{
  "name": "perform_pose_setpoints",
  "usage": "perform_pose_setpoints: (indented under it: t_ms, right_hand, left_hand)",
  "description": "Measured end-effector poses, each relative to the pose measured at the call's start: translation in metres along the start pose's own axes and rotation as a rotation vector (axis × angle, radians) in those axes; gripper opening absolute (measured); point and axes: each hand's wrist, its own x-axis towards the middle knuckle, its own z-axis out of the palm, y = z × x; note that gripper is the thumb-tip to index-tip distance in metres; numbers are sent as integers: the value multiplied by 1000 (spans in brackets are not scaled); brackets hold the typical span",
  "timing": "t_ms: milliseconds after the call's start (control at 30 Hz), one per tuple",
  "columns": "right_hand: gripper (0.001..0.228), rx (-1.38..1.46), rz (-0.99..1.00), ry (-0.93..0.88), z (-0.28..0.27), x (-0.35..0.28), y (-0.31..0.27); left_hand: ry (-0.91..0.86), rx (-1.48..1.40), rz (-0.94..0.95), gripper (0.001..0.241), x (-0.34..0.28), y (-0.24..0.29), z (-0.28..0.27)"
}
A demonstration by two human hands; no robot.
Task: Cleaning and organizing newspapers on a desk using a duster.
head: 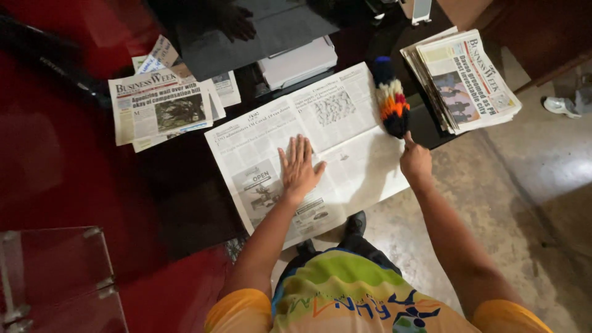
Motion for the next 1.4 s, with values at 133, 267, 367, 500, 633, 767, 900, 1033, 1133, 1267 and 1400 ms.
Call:
perform_pose_setpoints:
  t_ms: [133,267,367,500,633,767,900,1033,1133,1267,1400]
  right_hand:
    - [27,67,-175,3,91,6,10]
    - [38,-11,-319,-176,66,-22,-58]
    - [36,-65,-208,-180,83,21,-18]
    - [38,-18,35,-23,18,58,-3]
    - [44,-26,5,57,21,44,-10]
    - [30,-46,-208,-164,34,-48,-26]
    - [22,27,-340,113,81,-68,78]
    - [22,-179,-32,47,9,-27,101]
    - [33,26,-75,240,-18,-40,77]
    - [20,39,-184,-22,35,-103,105]
    - [26,83,-90,44,13,-115,136]
  left_hand:
    - [16,-41,-15,92,-1,5,-7]
    - [-88,2,-55,88,-1,7,-13]
    - [-11,-21,-35,91,0,5,-10]
    - [-60,-9,-44,93,2,5,-5]
    - [-125,26,-59,94,4,6,-13]
    - [-237,18,-73,94,9,6,-16]
    - [-203,49,-50,94,8,3,-8]
    - [-145,98,-38,92,4,6,-8]
    - [-102,71,-11,93,6,3,-8]
    - [-79,73,-13,93,1,2,1]
    - [-32,65,7,92,3,6,-3]
